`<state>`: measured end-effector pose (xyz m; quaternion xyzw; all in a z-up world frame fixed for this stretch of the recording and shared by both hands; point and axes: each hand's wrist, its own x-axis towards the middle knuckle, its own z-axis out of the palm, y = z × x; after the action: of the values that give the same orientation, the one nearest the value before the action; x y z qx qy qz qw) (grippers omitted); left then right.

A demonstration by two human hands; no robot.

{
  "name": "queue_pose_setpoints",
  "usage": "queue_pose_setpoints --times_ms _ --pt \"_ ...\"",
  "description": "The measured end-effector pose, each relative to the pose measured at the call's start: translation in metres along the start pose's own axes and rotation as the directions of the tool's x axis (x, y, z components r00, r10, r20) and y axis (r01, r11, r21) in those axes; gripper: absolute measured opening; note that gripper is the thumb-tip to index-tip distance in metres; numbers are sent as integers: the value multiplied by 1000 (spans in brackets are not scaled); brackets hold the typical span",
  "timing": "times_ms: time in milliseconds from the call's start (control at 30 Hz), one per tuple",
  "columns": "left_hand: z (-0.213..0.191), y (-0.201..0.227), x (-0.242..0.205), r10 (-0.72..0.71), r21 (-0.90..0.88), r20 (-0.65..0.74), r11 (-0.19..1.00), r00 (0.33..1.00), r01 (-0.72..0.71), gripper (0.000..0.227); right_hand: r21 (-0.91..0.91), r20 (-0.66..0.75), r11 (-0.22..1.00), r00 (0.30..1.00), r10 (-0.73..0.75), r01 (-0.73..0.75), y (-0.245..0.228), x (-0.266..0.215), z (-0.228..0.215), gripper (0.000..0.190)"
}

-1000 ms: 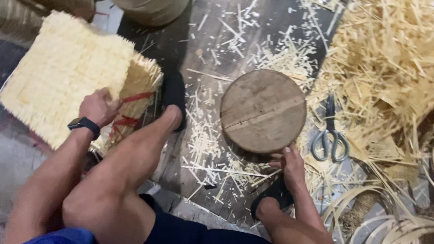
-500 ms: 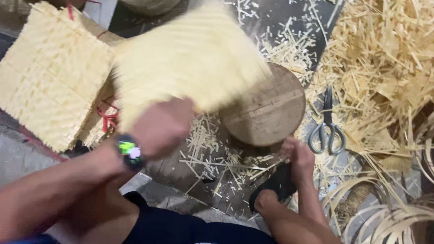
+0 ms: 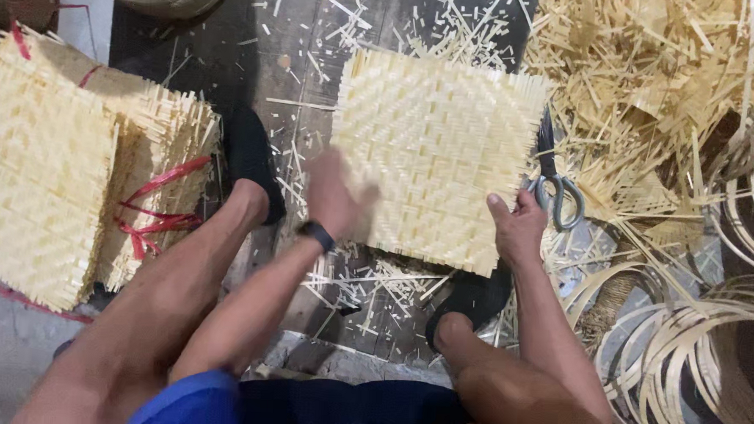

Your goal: The person sits on the floor and uses shears to trim the excess edges of a woven mat placed inside a circular wooden frame. They repeatedly flip the frame to trim all sides and then place the finished circular mat into a stack.

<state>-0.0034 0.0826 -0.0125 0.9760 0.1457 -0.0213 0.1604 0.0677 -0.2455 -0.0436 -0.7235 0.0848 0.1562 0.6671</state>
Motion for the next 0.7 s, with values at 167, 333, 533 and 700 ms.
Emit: queue_pose_setpoints --times_ms 167,333,533,700 --pt "36 -87 53 -297 -714 505 384 810 586 37 -79 -102 974 974 203 -211 -25 -10 8 37" --pt "55 -93 39 -327 -732 439 409 837 544 24 -708 60 676 971 -231 204 -69 -28 37 65" --pt "4 -50 32 -403 -642 259 607 878 468 27 -753 560 150 744 -366 640 -67 -27 84 66" --pt "-39 44 -19 -315 -609 -61 763 947 215 14 -754 538 221 775 -331 618 -57 -26 84 71"
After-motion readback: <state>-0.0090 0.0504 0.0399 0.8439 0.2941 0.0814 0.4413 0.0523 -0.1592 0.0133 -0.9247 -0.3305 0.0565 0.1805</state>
